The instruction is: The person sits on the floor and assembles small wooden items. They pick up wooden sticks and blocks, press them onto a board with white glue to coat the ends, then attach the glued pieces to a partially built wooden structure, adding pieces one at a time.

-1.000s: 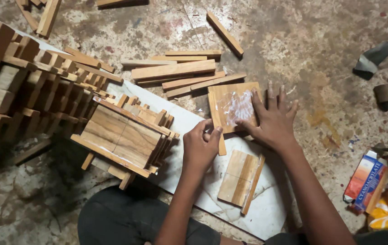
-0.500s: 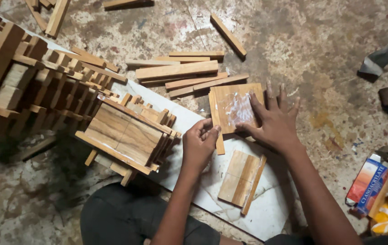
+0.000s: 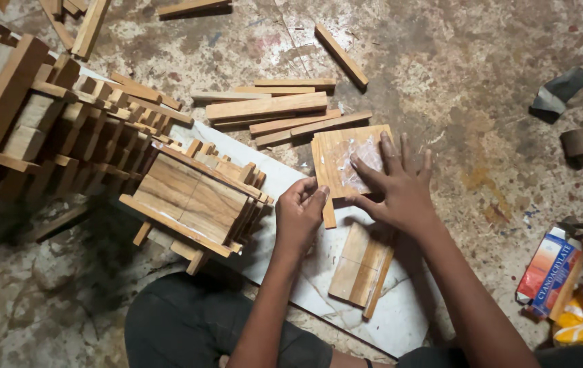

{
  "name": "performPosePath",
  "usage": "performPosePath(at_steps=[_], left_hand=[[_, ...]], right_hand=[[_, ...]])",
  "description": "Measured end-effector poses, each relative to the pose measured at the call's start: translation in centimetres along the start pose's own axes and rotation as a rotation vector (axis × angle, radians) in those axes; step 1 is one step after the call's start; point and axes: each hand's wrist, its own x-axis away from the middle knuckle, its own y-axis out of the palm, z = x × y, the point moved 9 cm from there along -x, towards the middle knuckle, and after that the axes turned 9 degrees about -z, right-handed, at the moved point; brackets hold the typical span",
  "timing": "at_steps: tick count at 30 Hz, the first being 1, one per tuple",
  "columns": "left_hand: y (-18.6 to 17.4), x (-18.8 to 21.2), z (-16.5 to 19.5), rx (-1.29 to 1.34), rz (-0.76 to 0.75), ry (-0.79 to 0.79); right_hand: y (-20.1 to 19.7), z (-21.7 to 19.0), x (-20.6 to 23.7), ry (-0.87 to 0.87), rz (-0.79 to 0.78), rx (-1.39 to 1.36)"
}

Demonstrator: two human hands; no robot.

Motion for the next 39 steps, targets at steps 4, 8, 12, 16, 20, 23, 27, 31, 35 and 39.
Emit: performPosePath(at_steps=[4, 8, 12, 16, 20, 23, 27, 31, 35, 39], left_hand=[[-0.4, 0.2, -0.8, 0.054, 0.028, -0.042], [-0.6, 0.0, -1.0, 0.063, 0.029, -0.01], [-0.8, -0.1, -1.6, 0.05, 0.033, -0.06], [-0.8, -0.2, -2.0, 0.042, 0.035, -0.096], [-0.5, -0.4, -2.0, 0.115, 0.008, -0.077], [-0.5, -0.4, -2.1, 0.135, 0.01, -0.076], [-0.7, -0.3, -2.0, 0.072, 0.028, -0.086], [-0.7, -0.1, -1.8, 0.045, 0.035, -0.1], [-0.5, -0.1, -1.6, 0.086, 0.016, -0.078], [-0.3, -0.1, -2.0, 0.057, 0.008, -0.098]], right_hand=[[-0.2, -1.3, 1.1, -0.033, 0.02, -0.031], [0.7, -1.7, 2.2, -0.056, -0.007, -0.072], [1.5, -0.3, 2.0, -0.076, 0.009, -0.219], [1.4, 1.6, 0.9, -0.048, 0.116, -0.32], [1.5, 0.5, 0.3, -0.054, 0.085, -0.133], [1.1, -1.2, 0.6, -0.085, 0.055, -0.072], [0.8, -1.8, 0.5, -0.072, 0.017, -0.116], [1.2, -0.3, 0.4, -0.085, -0.016, -0.23], [0.5, 3.7, 1.3, 0.008, 0.059, -0.366], [0.1, 5.3, 2.2, 0.087, 0.051, -0.24]])
